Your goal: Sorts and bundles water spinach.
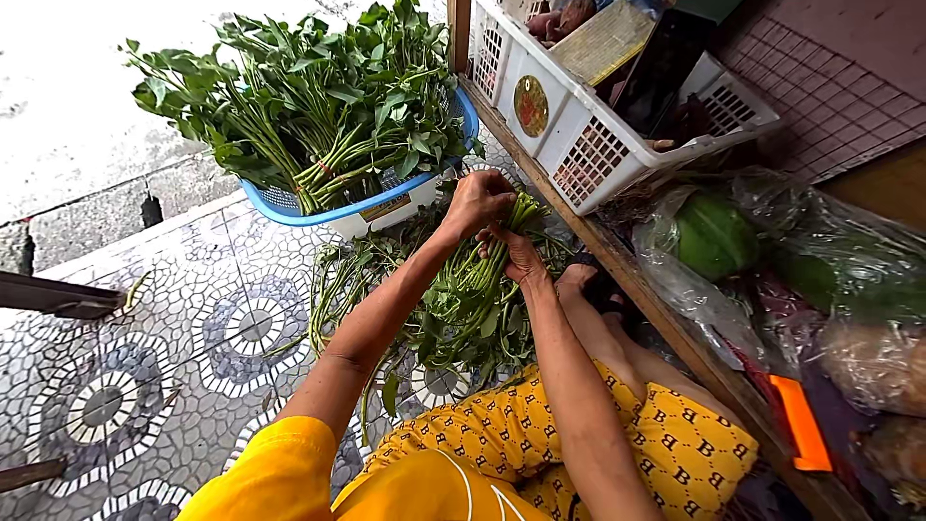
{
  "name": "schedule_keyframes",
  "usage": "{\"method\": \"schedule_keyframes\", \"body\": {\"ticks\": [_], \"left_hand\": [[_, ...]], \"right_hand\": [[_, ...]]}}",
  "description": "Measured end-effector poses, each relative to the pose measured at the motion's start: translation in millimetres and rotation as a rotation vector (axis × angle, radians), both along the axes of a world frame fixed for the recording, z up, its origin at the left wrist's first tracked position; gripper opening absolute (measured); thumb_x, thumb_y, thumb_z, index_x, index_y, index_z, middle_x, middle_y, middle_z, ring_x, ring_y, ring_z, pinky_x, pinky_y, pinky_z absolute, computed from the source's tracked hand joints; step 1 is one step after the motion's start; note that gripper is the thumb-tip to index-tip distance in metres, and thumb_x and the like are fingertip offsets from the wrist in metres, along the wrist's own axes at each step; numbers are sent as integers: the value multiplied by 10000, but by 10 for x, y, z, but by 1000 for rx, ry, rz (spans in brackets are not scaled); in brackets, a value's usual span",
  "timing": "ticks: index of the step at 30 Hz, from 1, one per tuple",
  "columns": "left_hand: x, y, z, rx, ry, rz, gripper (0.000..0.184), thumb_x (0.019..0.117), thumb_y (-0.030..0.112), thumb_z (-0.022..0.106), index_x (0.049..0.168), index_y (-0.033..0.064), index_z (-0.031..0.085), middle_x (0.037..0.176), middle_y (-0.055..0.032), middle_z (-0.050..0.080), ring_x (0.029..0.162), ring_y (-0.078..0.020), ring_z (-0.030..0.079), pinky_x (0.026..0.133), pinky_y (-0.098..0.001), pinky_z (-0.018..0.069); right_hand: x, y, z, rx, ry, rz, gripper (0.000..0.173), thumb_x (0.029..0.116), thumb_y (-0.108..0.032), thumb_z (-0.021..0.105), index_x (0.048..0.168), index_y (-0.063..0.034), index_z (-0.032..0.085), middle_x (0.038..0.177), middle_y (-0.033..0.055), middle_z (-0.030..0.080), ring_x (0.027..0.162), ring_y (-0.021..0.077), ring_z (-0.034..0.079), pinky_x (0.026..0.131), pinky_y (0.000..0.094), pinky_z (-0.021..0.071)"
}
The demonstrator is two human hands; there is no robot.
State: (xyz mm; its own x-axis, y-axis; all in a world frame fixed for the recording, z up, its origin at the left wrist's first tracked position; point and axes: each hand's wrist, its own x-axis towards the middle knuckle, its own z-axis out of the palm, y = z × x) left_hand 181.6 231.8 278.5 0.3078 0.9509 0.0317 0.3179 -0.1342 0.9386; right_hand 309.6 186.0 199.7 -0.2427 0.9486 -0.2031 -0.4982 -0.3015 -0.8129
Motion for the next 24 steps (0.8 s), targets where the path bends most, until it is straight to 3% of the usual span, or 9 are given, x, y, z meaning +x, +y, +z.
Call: {"method": "schedule_keyframes", "body": {"ticks": [3,5,8,11,13,16,18,20,24], "left_hand": [[-10,-16,-14,15,-26,-22,143,976,110,690,1051,-11,687,960,-106,717,791,-152,721,768,-346,628],[-61,-25,-76,28,-61,-67,292,1016,211,652,1215,-1,669,1051,-108,722,875,-147,715,822,-340,607],[-223,-38,-343,-53,81,-339,760,977,401,651,1534,-20,350,1337,-209,609,1151,-255,642,998,-439,531],[-230,-223,-620,-159,287,-500,852,887,360,805,1528,20,359,1287,-231,639,1183,-308,643,1050,-527,490],[-215,-355,-763,-156,287,-499,700,939,344,746,1478,21,438,1212,-232,668,1116,-317,668,1004,-539,506],[-339,-404,-916,-230,56,-488,783,939,396,709,1532,33,351,1342,-196,607,1192,-233,623,1054,-442,495],[-453,-403,-974,-208,-105,-388,652,1043,410,478,1548,18,350,1413,-179,578,1269,-212,582,1079,-398,471],[-591,-384,-987,-151,-134,-271,555,1108,377,294,1474,4,482,1361,-156,630,1254,-211,598,1059,-395,475],[-727,-448,-959,-20,-91,-179,339,1092,229,482,1231,15,705,1176,-89,739,1103,-120,685,1016,-352,523]], "right_hand": [[4,-9,0,8,-24,-13,115,1050,-67,471,1058,-97,582,809,44,735,670,115,699,627,242,589],[31,-4,-26,60,-6,-43,114,1043,-79,472,1040,-105,583,833,40,750,765,136,735,725,282,614],[107,36,-58,181,62,-158,88,1008,-139,519,961,-157,590,764,-32,678,746,104,693,764,302,609],[175,108,-84,262,171,-250,194,1028,-163,475,859,-191,566,654,-51,626,666,125,677,776,360,616],[174,95,-97,208,167,-287,224,1050,-170,445,855,-191,554,631,-52,614,645,136,675,767,378,618],[167,65,-112,196,137,-261,221,1047,-149,434,860,-185,546,627,-47,609,645,144,677,774,391,621],[194,86,-97,241,163,-232,222,1029,-129,453,838,-193,547,613,-55,598,605,126,653,731,363,616],[211,107,-93,268,207,-209,224,1024,-129,471,823,-193,546,591,-58,578,556,107,617,669,324,598],[136,114,-131,292,212,-169,236,1022,-120,476,806,-192,538,571,-55,562,526,105,597,636,307,586]]}}
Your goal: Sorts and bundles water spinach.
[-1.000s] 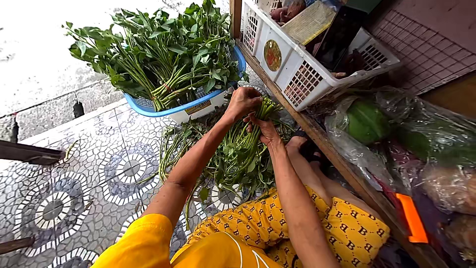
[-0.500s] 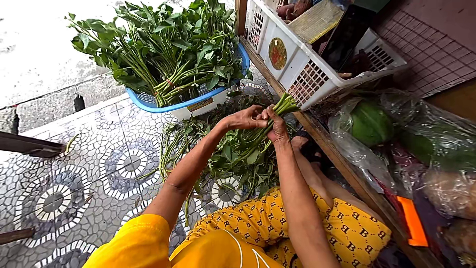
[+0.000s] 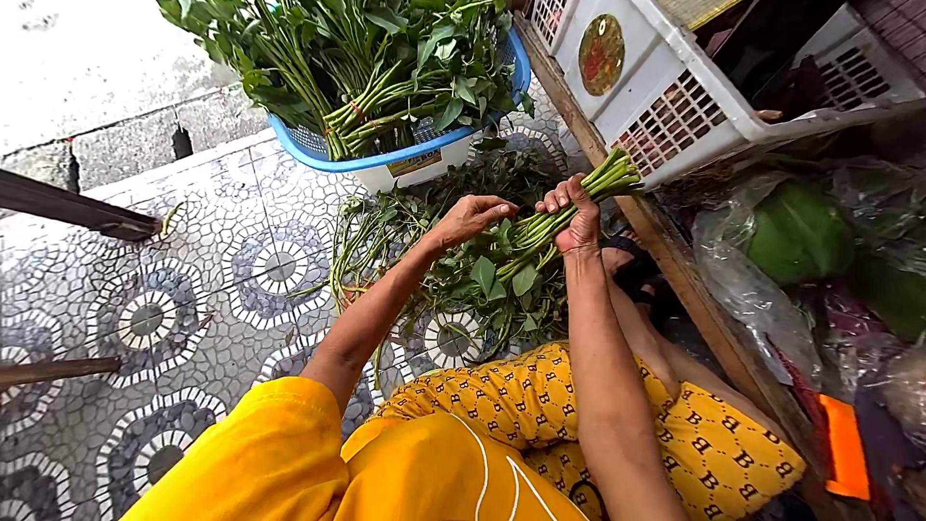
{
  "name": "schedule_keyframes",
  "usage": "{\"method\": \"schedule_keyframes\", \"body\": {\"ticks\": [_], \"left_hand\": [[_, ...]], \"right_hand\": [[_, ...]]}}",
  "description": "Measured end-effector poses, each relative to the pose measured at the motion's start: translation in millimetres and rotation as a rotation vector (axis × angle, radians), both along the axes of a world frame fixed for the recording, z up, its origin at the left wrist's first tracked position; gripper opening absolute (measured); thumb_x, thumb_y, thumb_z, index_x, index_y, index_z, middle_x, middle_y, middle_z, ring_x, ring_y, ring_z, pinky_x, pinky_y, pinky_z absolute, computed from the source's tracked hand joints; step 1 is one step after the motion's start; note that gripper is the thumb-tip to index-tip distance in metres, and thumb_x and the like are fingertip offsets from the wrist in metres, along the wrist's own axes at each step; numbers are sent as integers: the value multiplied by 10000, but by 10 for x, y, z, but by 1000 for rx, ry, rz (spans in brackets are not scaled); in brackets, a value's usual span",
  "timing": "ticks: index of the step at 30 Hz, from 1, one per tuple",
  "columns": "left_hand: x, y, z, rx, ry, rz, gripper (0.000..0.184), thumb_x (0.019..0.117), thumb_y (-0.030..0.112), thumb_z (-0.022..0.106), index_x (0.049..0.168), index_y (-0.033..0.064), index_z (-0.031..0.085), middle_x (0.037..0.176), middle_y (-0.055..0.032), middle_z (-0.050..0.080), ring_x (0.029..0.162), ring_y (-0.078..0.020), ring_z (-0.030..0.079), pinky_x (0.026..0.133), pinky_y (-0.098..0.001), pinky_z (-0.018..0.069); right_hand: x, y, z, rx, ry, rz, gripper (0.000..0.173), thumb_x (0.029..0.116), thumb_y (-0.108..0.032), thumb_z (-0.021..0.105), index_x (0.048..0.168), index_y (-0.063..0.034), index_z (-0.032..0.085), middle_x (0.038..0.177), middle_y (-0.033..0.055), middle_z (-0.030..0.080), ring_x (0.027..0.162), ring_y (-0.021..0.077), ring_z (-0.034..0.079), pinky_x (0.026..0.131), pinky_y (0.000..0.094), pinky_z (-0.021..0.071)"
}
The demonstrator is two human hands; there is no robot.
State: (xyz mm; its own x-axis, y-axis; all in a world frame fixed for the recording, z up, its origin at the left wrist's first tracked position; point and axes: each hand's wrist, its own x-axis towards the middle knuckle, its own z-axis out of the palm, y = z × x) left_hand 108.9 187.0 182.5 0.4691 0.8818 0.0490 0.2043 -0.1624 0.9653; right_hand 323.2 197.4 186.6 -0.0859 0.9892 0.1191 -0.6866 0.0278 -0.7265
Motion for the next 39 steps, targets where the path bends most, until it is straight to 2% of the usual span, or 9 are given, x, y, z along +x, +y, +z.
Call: {"method": "schedule_keyframes", "body": {"ticks": [4,9,12,15,18,21,25,29,39], "left_hand": [[236,-98,138,98,98,35,242,994,183,673,1137,-6,722,1057,-114,748,959,-151,715,921,-367,566],[11,-138,288,129,216,-57,274,1020,233,636,1147,18,748,1054,-102,753,957,-136,705,908,-346,548],[-703,-171,213,-60,383,74,307,1032,285,612,1178,44,734,1066,-94,747,973,-151,699,932,-398,541],[-1483,-460,-198,-426,762,148,311,1000,246,656,1062,-55,705,956,-219,712,894,-350,695,892,-602,525],[-1848,-1011,-657,-911,1082,15,218,949,158,680,988,-57,687,839,-176,703,728,-291,670,742,-526,556],[-2013,-1495,-1375,-768,1145,23,241,956,166,663,1021,-61,711,1021,-251,707,980,-401,685,901,-633,515],[-1949,-1915,-2075,-655,1007,402,326,1048,192,529,1237,-30,676,1240,-302,657,1211,-481,608,1028,-664,452],[-1685,-2022,-2075,-782,1131,536,470,1085,318,429,1388,-8,581,1383,-279,593,1311,-448,558,1059,-641,439],[-1690,-1931,-2216,-683,1145,627,418,1064,294,517,1337,-5,622,1340,-293,617,1284,-464,574,1033,-646,453]], "right_hand": [[-109,-6,-15,21,-53,11,224,1021,-128,479,818,-193,548,574,-63,572,534,99,611,644,304,595],[-89,-92,39,25,-224,47,251,1024,-159,481,792,-220,553,599,-65,627,605,121,677,749,381,633],[-38,-76,109,74,-245,73,212,1010,-168,517,807,-226,533,559,-82,578,505,82,604,591,280,589],[19,-32,149,108,-268,39,192,1007,-149,537,827,-215,544,555,-74,571,482,84,584,551,267,571],[-9,-24,184,118,-335,32,184,996,-127,563,835,-216,548,561,-81,568,491,86,585,565,268,575],[-68,-56,168,111,-391,34,159,975,-100,594,865,-206,552,571,-91,581,491,81,596,557,267,584],[-111,-58,135,110,-424,49,181,965,-88,616,838,-202,555,585,-92,578,504,76,591,562,259,577],[-169,-180,125,57,-416,5,128,934,-112,649,867,-177,562,583,-79,578,494,79,584,546,266,569],[-224,-135,158,-100,-412,58,221,935,-22,659,750,-86,555,552,-30,551,495,78,559,573,235,536]]}}
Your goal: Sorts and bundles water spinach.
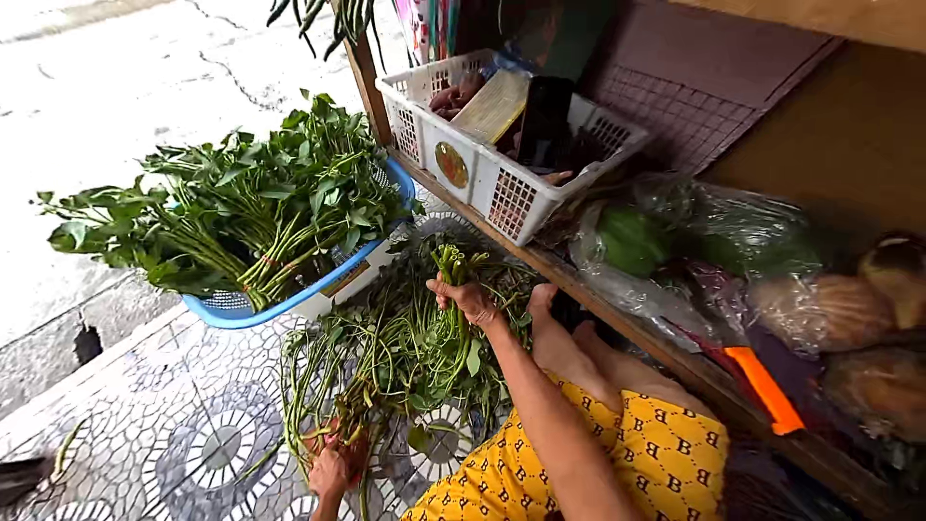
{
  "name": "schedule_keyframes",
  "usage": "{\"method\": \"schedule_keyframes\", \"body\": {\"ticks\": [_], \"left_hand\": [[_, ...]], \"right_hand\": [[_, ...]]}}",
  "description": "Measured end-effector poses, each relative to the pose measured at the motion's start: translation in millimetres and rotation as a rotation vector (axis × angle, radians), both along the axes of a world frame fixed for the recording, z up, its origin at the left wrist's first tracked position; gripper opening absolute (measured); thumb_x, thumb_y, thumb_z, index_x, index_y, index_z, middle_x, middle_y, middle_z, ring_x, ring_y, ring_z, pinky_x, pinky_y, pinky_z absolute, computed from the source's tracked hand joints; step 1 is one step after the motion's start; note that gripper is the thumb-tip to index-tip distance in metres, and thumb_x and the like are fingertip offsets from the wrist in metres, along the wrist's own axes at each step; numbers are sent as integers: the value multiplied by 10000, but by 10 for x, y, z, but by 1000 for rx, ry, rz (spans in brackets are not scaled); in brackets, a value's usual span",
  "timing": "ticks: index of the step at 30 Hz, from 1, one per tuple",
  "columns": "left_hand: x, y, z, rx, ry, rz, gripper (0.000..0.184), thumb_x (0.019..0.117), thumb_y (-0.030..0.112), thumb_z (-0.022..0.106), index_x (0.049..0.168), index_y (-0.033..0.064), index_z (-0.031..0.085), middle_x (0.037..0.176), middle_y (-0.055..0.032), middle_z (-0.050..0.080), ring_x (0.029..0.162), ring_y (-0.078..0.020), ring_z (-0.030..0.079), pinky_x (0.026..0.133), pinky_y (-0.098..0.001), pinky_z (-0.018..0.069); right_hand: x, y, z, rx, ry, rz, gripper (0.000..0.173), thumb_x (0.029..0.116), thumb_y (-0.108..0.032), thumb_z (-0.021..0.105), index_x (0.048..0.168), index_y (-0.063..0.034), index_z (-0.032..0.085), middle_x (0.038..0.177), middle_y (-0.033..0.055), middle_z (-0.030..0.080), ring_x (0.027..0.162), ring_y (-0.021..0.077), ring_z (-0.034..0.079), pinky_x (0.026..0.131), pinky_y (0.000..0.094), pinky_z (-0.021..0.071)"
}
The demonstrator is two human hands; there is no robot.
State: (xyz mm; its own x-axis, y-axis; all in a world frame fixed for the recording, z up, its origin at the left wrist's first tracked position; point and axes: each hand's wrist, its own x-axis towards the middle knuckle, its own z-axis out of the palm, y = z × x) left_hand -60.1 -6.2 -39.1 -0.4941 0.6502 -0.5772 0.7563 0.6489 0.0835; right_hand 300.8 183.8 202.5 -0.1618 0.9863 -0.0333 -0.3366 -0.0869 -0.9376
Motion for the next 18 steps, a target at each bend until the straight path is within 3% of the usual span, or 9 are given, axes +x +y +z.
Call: {"method": "schedule_keyframes", "body": {"ticks": [4,7,9,15,18], "left_hand": [[-20,-21,50,-18,-38,-25,416,1070,272,505,1363,-5,605,1353,-299,607,1300,-476,557,1052,-645,437],[-83,2,-10,-55,-36,-37,429,992,258,640,1299,-41,628,1332,-305,614,1288,-453,574,1052,-619,455],[-111,21,-3,-50,-34,-35,416,964,234,664,1271,-46,645,1320,-301,623,1279,-446,584,1048,-612,464],[-134,-9,44,32,-47,-3,495,1064,286,501,1456,-17,513,1393,-300,580,1325,-459,545,1077,-639,423],[-153,-82,109,123,-86,31,418,1054,271,536,1357,-3,620,1350,-286,616,1310,-458,553,1078,-645,411]], "right_hand": [[-2,9,-59,-8,7,11,208,941,-37,666,771,-86,556,560,-36,555,491,75,559,567,235,543],[-12,11,-97,-22,2,19,198,945,-52,677,797,-87,550,567,-42,550,490,68,554,557,227,535],[-21,25,-101,-21,10,22,201,946,-57,682,800,-90,548,565,-44,550,487,64,553,547,218,529],[-26,-52,117,-79,-104,27,190,975,-96,654,829,-99,532,592,-62,532,510,44,540,562,195,502],[-22,-39,98,-78,-117,39,204,973,-106,665,810,-102,543,589,-60,539,512,44,544,565,193,507]]}}
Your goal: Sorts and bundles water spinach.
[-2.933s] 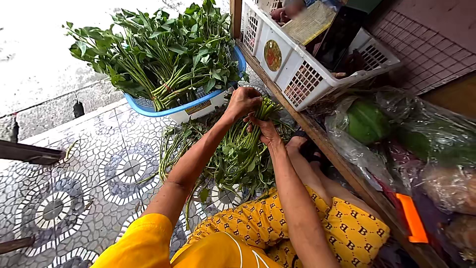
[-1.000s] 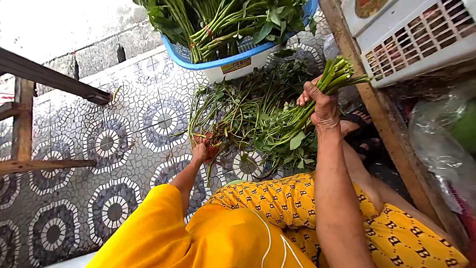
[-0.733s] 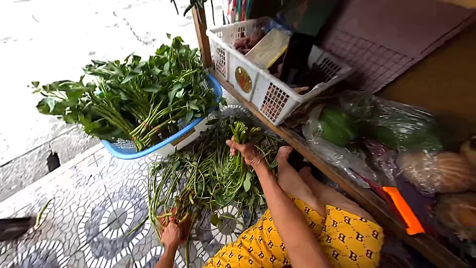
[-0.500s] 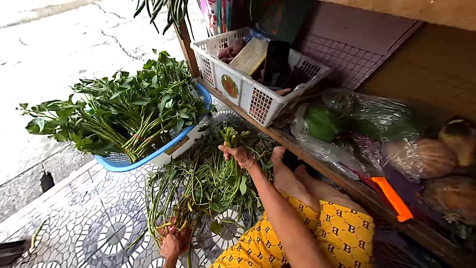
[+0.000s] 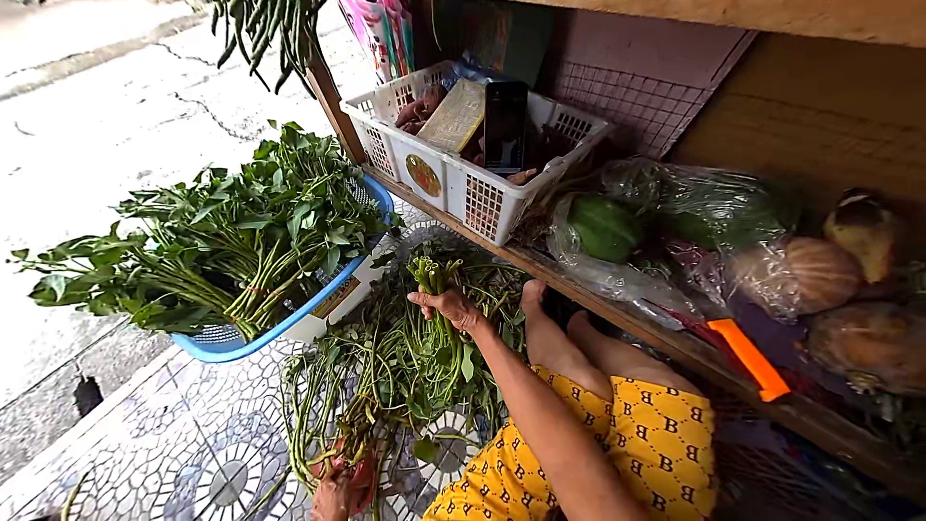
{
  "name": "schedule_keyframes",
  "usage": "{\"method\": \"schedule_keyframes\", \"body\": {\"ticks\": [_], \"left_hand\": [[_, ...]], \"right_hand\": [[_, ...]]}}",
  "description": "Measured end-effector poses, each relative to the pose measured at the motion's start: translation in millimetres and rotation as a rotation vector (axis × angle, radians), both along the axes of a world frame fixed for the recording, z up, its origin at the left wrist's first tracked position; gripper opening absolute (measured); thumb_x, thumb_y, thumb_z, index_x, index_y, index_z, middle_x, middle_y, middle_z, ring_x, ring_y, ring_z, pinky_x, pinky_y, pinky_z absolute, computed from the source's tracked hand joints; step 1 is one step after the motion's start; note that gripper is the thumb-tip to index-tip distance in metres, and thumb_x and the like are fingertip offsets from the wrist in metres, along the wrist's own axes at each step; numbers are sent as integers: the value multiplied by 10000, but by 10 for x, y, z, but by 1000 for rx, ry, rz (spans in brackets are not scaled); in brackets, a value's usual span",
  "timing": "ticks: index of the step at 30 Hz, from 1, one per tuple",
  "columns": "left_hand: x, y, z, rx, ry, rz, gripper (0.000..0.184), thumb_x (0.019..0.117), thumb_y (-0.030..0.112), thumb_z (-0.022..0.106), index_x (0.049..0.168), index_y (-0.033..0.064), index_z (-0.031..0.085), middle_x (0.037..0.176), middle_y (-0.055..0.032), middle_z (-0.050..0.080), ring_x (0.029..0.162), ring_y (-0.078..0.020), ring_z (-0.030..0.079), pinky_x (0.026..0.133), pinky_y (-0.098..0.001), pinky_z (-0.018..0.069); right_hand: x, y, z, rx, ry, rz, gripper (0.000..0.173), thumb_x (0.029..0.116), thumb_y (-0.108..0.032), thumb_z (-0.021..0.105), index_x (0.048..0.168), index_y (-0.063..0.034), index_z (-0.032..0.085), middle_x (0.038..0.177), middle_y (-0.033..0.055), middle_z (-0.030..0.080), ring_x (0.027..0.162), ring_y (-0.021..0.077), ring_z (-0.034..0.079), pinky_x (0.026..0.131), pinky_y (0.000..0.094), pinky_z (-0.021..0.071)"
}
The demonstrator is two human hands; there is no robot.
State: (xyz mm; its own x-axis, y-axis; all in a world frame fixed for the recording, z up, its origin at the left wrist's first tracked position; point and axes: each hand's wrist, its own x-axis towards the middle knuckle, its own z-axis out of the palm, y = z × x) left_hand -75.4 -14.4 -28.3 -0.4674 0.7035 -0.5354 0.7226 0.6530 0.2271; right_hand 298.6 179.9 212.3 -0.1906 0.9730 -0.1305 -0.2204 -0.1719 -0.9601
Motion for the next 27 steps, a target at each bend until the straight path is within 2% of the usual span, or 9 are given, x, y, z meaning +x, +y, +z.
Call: {"method": "schedule_keyframes", "body": {"ticks": [2,6,11,15,17,19,22,24,27], "left_hand": [[-12,-62,28,135,-24,63,426,1047,261,565,1326,-56,620,1319,-317,617,1296,-474,553,1089,-638,399],[-56,-177,89,346,-137,192,414,1008,105,617,1327,-146,537,1254,-369,609,1230,-500,569,1080,-620,400],[-77,-97,394,434,-123,334,502,1014,113,597,1445,-87,434,1225,-347,638,1170,-502,606,1029,-636,436],[96,402,985,476,96,62,365,1048,176,515,1345,-26,580,1141,-319,678,1127,-539,617,937,-712,449],[330,723,1323,510,199,-122,348,1059,163,481,1334,-17,597,1106,-343,671,1090,-567,622,882,-707,474],[587,1030,1607,586,231,-279,314,1051,137,489,1272,-36,631,1088,-349,670,1078,-565,627,900,-680,479],[963,1417,1954,687,130,-458,300,1047,121,514,1251,-56,644,1115,-323,687,1118,-540,633,985,-665,461],[1203,1617,2122,722,-9,-521,330,1036,122,541,1299,-67,603,1107,-298,699,1067,-494,669,952,-648,486],[1525,1864,2250,709,-321,-480,392,1021,154,573,1357,-45,544,1071,-209,727,946,-311,721,878,-508,549]], "right_hand": [[2,10,-16,4,13,11,199,979,-105,665,818,-87,550,588,-50,533,506,49,535,557,194,501],[-11,-28,61,13,-52,62,248,1012,-94,626,775,-84,553,578,-55,507,522,43,512,587,196,482],[-18,-17,-23,14,-18,59,217,993,-89,657,798,-67,563,580,-43,517,515,52,515,576,207,494],[-46,-8,-61,23,-22,11,160,976,-102,679,843,-48,608,573,-43,526,506,46,518,563,200,490],[-87,28,-160,24,14,-21,133,969,-89,693,872,-24,628,581,-29,547,509,56,532,568,209,502],[-137,67,-263,30,46,-58,176,946,-69,716,812,-38,604,562,-19,576,491,65,567,570,216,536],[-122,-6,-136,-14,-40,-45,143,967,-108,708,909,-25,608,667,-8,633,603,59,617,658,223,535],[-114,-15,-127,-29,-46,-41,127,977,-101,697,970,-6,614,763,16,674,690,61,655,697,219,553],[-149,58,-292,-10,27,-72,127,955,-57,707,900,-12,602,673,11,666,612,81,666,663,235,589]]}}
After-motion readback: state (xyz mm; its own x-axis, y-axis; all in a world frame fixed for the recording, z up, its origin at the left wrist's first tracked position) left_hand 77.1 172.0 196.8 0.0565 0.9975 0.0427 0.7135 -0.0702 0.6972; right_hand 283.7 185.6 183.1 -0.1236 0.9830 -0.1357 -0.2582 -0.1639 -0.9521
